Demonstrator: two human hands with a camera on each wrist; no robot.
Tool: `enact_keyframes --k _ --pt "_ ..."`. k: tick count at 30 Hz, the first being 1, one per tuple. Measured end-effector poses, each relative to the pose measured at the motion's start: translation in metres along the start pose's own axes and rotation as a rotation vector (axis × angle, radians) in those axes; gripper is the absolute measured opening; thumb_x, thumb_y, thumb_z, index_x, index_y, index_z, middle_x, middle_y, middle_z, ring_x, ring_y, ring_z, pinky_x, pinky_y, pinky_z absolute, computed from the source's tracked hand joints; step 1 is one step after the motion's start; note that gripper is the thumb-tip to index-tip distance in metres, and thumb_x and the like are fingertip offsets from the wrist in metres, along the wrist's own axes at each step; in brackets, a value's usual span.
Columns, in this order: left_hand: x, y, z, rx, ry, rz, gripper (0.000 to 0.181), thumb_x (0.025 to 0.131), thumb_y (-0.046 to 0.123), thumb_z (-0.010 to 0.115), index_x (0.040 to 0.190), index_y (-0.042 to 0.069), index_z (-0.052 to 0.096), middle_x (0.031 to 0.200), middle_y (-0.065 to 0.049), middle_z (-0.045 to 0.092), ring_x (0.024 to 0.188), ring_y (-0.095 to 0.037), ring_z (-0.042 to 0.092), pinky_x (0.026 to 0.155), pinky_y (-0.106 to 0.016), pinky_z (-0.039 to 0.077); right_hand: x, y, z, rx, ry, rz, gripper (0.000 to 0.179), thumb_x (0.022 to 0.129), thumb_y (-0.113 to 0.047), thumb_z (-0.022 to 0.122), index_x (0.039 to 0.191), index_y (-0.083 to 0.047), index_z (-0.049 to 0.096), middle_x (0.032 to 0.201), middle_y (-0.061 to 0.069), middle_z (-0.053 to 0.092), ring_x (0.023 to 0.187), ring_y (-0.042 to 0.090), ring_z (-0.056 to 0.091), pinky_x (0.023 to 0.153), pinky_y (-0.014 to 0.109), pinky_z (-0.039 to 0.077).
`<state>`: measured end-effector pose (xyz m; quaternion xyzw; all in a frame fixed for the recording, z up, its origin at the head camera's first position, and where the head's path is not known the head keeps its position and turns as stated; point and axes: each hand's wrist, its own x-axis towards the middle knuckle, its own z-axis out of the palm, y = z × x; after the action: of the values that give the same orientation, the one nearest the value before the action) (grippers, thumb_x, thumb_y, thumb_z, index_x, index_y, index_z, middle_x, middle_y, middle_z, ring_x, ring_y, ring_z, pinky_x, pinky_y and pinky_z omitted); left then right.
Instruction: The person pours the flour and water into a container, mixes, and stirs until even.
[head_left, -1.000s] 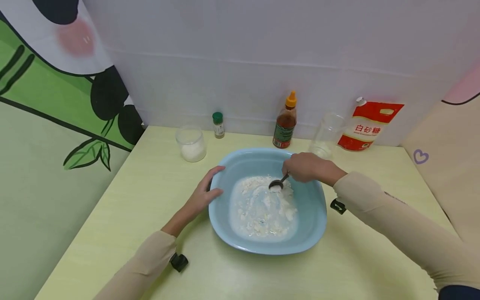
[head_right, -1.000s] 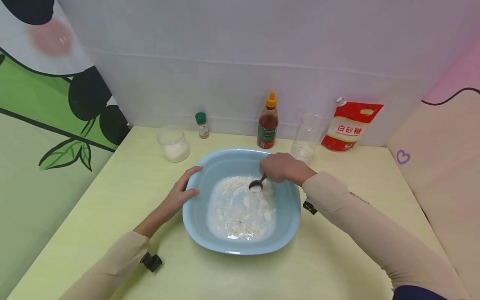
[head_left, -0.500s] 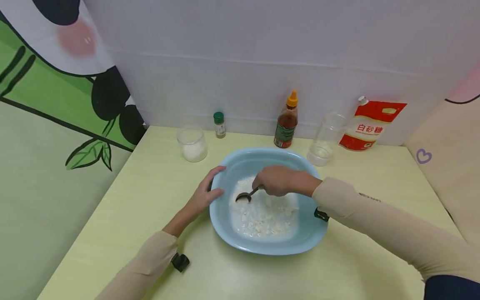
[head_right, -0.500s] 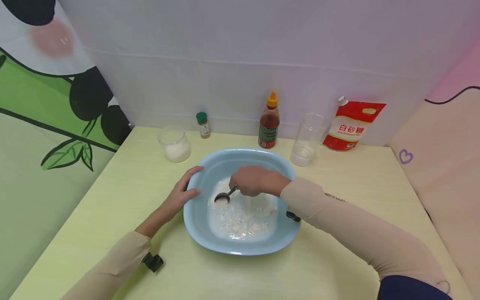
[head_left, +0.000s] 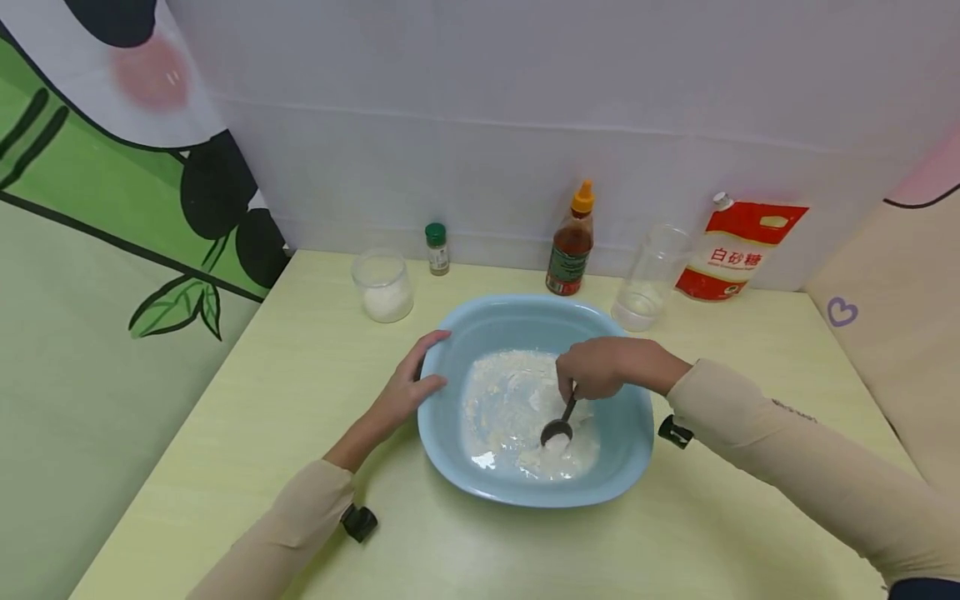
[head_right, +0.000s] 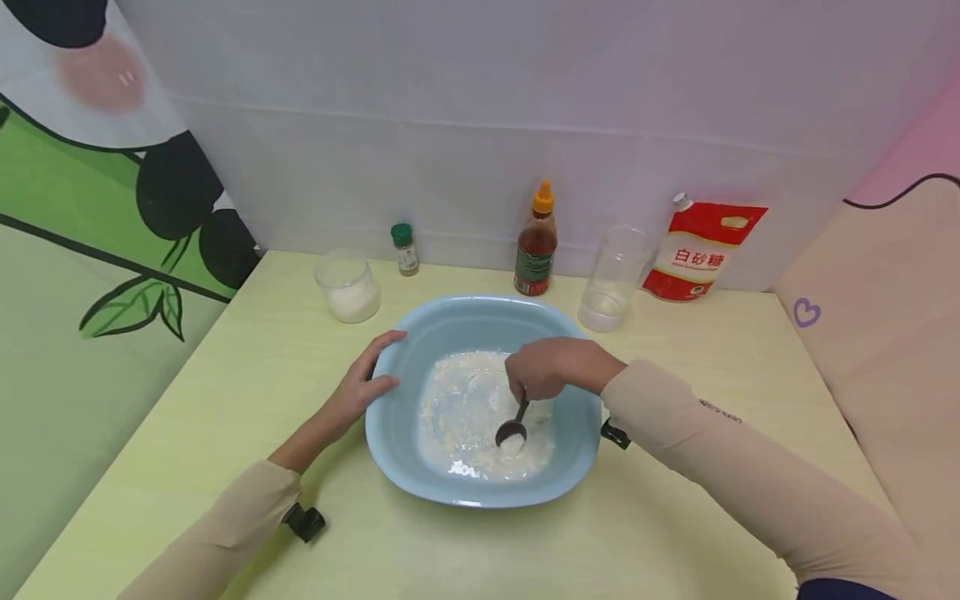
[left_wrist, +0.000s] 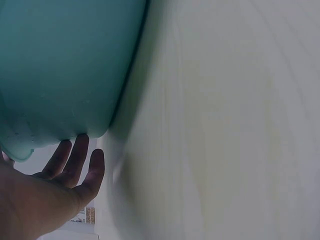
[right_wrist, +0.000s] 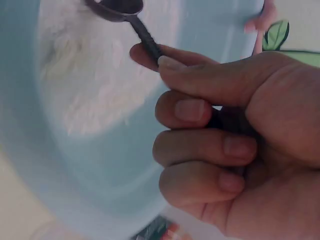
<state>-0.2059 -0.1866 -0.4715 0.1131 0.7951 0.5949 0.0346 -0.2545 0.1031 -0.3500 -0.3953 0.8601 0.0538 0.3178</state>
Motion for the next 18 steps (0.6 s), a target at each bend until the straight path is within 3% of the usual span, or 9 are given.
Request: enact_keyframes --k 5,8,18 --pt "0.0 -0.003 0.0 0.005 -0.003 0.003 0.067 0.086 0.006 0.056 0.151 0.014 0.038 0.162 -0.016 0.028 0.139 -0.041 0.037 0.105 -0.054 0.041 0.002 0.028 -0.006 -0.006 0.143 0.094 0.021 0.095 -0.005 0.059 0.106 -0.012 0.076 0.103 0.005 0.073 0.085 0.019 0.06 0.076 0.035 0.054" --pt "0.0 -0.004 0.0 0.01 0.0 0.006 0.067 0.087 0.006 0.056 0.151 0.013 0.038 0.162 -0.016 0.028 0.139 -0.041 0.037 0.106 -0.054 0.041 0.01 0.034 -0.008 -0.001 0.208 0.096 0.023 0.096 -0.005 0.056 0.106 -0.012 0.076 0.101 0.007 0.073 0.081 0.02 0.056 0.072 0.035 0.052" --pt "0.0 -0.003 0.001 0.006 0.0 -0.002 0.068 0.086 0.006 0.056 0.151 0.015 0.037 0.162 -0.016 0.028 0.137 -0.041 0.039 0.103 -0.054 0.043 0.031 0.003 -0.008 -0.027 0.27 -0.096 0.021 0.097 -0.005 0.057 0.099 -0.014 0.077 0.1 0.003 0.075 0.076 0.017 0.061 0.072 0.031 0.051"
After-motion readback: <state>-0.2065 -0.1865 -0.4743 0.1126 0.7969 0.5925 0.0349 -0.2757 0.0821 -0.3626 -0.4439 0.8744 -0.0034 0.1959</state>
